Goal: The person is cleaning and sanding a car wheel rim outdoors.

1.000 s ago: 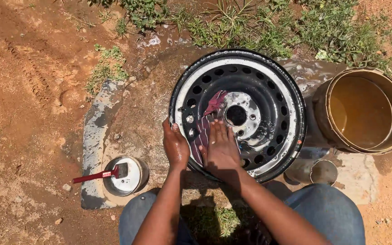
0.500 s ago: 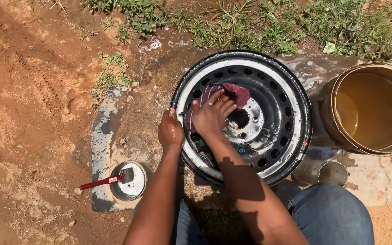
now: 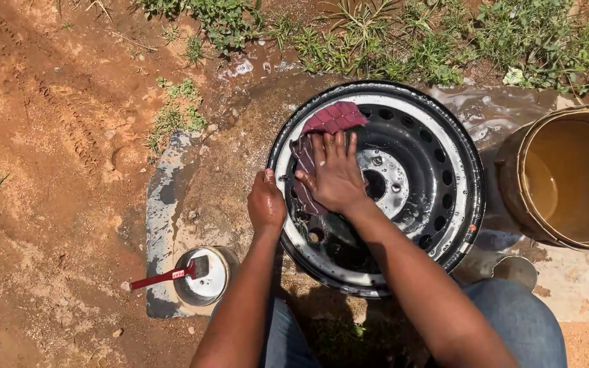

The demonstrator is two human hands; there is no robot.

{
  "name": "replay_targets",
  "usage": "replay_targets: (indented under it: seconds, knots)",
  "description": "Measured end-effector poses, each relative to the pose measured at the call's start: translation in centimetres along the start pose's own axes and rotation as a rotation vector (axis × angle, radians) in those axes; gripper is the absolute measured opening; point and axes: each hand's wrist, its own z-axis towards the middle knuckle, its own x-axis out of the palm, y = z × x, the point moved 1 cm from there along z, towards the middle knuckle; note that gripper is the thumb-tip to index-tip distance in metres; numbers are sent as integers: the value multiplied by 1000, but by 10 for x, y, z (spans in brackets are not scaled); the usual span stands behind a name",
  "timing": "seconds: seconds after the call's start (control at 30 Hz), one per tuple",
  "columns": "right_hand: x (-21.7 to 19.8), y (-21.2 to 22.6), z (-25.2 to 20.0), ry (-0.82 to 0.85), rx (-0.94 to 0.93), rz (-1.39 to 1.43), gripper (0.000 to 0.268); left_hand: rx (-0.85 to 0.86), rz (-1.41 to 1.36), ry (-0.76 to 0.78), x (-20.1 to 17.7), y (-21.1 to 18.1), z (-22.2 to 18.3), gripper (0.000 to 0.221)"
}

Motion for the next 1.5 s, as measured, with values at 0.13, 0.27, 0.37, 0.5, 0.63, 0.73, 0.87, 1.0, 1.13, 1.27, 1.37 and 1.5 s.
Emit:
replay_targets:
  seconds: [0.13, 0.27, 0.37, 0.5, 0.63, 0.73, 0.87, 1.0, 1.13, 1.27, 1.37, 1.5]
  knots:
    - [-16, -2, 26, -58, 100, 64, 92, -97, -26, 114, -23, -24, -16, 53]
    - [40, 20, -68, -156, -158, 60, 101, -37, 1, 34, 2, 5, 4, 52]
    - [37, 30, -110, -28, -162, 75, 93, 17, 11, 29, -2, 4, -3, 52]
    - [27, 5, -38, -71, -58, 69, 94, 2, 12, 25, -5, -4, -2, 49]
    - [-7, 1, 22, -59, 89, 3, 85, 27, -35, 35, -6, 1, -6, 47]
    - [28, -2, 0, -153, -57, -14, 79, 25, -14, -20, 2, 6, 1, 47]
    - [16, -29, -5, -169, -216, -39, 78, -65, -4, 79, -21, -16, -19, 46]
    - [-7, -111, -1, -101, 73, -216, 83, -105, -6, 119, -27, -30, -13, 46]
    - [8, -179, -87, 99, 372, -199, 87, 149, -29, -23, 19, 38, 9, 47]
    - [13, -182, -84, 98, 367, -248, 86, -164, 10, 196, -22, -25, -12, 49]
    - [-5, -159, -26, -60, 84, -403, 82, -45, -17, 90, -11, -10, -6, 46]
    - [-17, -110, 51, -164, -296, -81, 58, -80, -10, 104, -14, -13, -6, 46]
